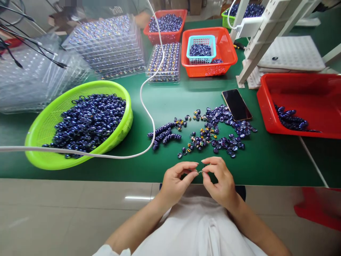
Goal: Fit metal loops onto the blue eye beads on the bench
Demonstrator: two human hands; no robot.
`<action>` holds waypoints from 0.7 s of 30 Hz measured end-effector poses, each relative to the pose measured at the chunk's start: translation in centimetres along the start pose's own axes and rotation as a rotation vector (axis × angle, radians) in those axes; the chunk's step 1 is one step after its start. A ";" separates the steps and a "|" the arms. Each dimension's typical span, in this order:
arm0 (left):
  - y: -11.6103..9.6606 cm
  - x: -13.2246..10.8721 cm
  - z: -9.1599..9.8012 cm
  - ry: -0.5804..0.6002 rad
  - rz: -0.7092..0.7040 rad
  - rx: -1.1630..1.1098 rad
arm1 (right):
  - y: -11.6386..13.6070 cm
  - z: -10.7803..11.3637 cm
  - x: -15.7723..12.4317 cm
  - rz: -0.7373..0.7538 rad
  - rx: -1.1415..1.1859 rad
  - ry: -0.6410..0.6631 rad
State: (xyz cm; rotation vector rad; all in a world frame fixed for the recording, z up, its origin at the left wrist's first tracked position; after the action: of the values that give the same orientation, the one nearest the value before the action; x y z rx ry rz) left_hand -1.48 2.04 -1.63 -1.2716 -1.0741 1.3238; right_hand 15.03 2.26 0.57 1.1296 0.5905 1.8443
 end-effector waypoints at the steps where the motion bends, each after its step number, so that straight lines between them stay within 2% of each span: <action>1: -0.6 0.3 0.8 -0.031 -0.104 0.136 | -0.1 0.2 0.1 -0.019 0.010 0.008; 3: -1.3 0.9 2.3 -0.100 -0.277 0.423 | -0.5 0.6 0.2 -0.071 0.028 0.027; 5: -1.3 1.6 3.4 -0.130 -0.360 0.653 | -0.8 0.9 0.3 -0.126 0.043 0.053; 7: -0.9 2.3 3.9 -0.108 -0.408 0.792 | -1.1 1.0 0.4 -0.165 0.059 0.084; 10: -0.6 2.9 3.8 -0.080 -0.456 0.871 | -1.1 0.9 0.4 -0.177 0.094 0.128; 13: -1.0 2.9 3.6 -0.101 -0.472 0.831 | -1.0 0.7 0.3 -0.172 0.110 0.137; 16: -1.5 2.5 2.5 -0.015 -0.435 0.666 | -0.8 0.6 0.5 -0.139 0.093 0.129; 19: -1.8 2.1 0.8 0.112 -0.316 0.489 | -0.1 0.4 0.9 -0.047 0.057 0.144; 21: -1.7 2.1 -0.1 0.119 -0.201 0.378 | 0.3 0.2 1.1 0.017 0.014 0.160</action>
State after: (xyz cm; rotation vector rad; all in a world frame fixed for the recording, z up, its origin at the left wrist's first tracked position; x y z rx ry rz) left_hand -1.23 4.35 -0.24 -0.9239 -0.7989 1.2123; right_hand 14.88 3.08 1.41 1.0048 0.6883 1.9601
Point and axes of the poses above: each hand's wrist, its own x-axis towards the middle knuckle, its own z-axis out of the back of the hand, y = z × x, the point moved 6 cm from there along x, towards the middle knuckle
